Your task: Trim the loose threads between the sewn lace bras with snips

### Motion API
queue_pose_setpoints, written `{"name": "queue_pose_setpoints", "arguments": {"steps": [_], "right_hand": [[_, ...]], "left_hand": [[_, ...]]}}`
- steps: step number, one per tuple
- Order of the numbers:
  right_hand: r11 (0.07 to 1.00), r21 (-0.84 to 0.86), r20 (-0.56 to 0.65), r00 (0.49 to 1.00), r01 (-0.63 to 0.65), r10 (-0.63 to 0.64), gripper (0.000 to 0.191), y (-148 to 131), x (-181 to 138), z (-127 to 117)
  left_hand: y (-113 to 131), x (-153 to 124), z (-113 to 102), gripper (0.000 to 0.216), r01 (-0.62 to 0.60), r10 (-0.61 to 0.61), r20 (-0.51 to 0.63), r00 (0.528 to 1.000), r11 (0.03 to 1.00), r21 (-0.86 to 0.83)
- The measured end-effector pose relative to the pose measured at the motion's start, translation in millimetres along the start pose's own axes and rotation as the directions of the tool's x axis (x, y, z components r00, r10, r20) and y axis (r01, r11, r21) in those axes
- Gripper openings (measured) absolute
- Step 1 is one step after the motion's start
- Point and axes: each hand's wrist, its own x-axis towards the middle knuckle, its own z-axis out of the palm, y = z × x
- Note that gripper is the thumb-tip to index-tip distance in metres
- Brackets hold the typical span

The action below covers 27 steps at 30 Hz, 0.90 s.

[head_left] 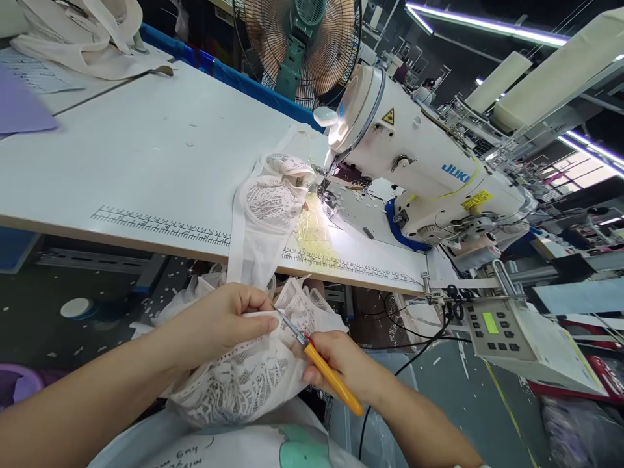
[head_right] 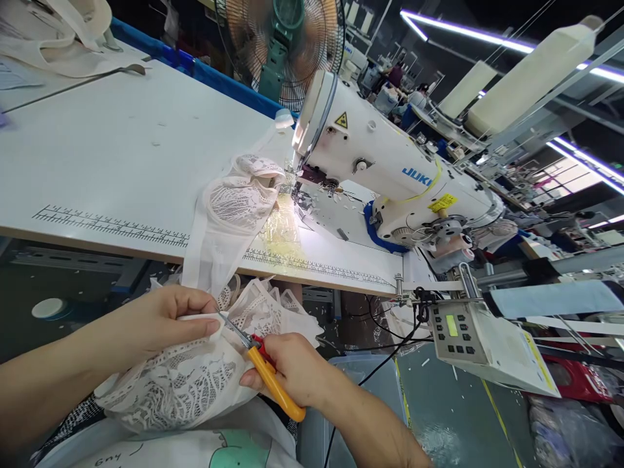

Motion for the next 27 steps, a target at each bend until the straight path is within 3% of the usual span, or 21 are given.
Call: {"name": "queue_pose_setpoints", "arguments": {"steps": [11,16,21,23,27], "right_hand": [[0.998,0.03,-0.175,0.984,0.051,-0.045,0.056,5,5,18],[0.996,0.027,-0.288,0.955,0.08,-0.069,0.052,0,7,5],[0.957,0.054,-0.372,0.895,0.284,-0.244,0.054,-19,15,-4],[0.95,0.104,-0.33,0.912,0.293,-0.245,0.053,-22,22,2],[0.978,0.128,-0.266,0.955,0.166,-0.127,0.05,-19,34,19]], "left_hand": [[-2,-9,0,0.028,0.038,-0.04,-0.014,0.999,0.997,-0.072],[-3,-17,-3,0.029,-0.001,-0.001,-0.069,0.998,1.0,-0.031],[-11,-25,-11,0.022,-0.175,0.158,-0.177,0.971,0.981,-0.083],[-13,-30,-14,0.017,-0.227,0.197,-0.254,0.947,0.969,-0.095],[-11,-41,-12,0.012,-0.165,0.042,-0.518,0.854,0.967,-0.194]]}}
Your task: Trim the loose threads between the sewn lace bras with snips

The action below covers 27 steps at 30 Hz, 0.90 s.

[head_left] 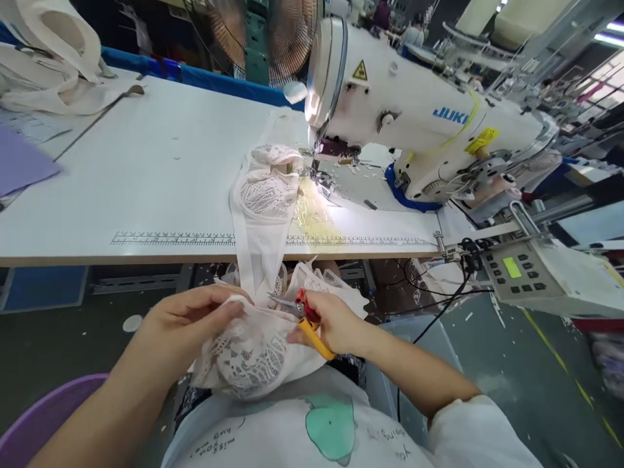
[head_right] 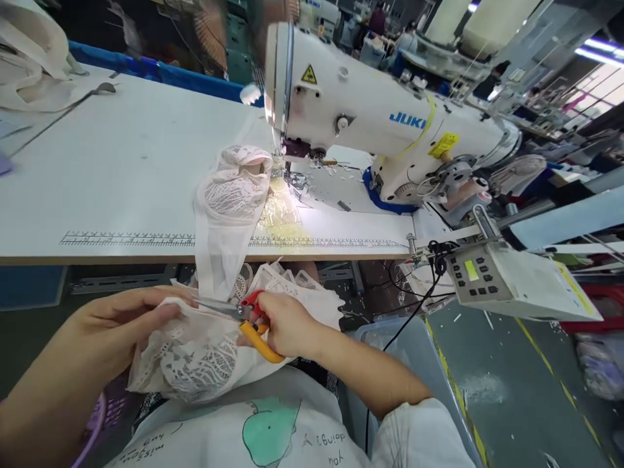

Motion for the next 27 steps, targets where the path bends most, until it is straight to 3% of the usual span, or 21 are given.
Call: {"name": "queue_pose_setpoints", "arguments": {"steps": [3,7,10,13,16,22,27], "right_hand": [[0.998,0.059,-0.027,0.999,0.024,-0.023,0.044,6,-2,8],[0.985,0.121,-0.061,0.991,0.126,-0.119,0.03,10,-6,8],[0.968,0.071,-0.081,0.968,0.242,-0.236,0.016,11,-9,5],[0.948,0.06,-0.074,0.949,0.312,-0.308,0.01,8,-10,2],[0.964,0.085,-0.008,0.968,0.252,-0.252,0.012,3,-9,-3],[0.959,0.234,0.035,0.984,0.163,-0.176,0.016,-4,4,-7],[0.975,0.178,0.178,0.971,0.129,-0.161,0.021,-9,17,-6]], "left_hand": [[5,-8,6,0.018,0.098,-0.098,-0.231,0.968,0.995,-0.009],[8,-15,15,0.009,0.061,-0.062,-0.332,0.941,0.998,-0.014],[8,-17,16,0.005,0.002,0.0,-0.31,0.951,1.0,0.008],[7,-16,13,0.006,0.042,-0.043,-0.257,0.966,0.999,-0.008],[7,-13,12,0.007,0.072,-0.09,-0.219,0.971,0.993,-0.09],[10,-14,15,0.007,0.05,-0.07,-0.21,0.975,0.994,-0.1],[8,-17,7,0.006,0.069,-0.083,-0.142,0.986,0.993,-0.096]]}}
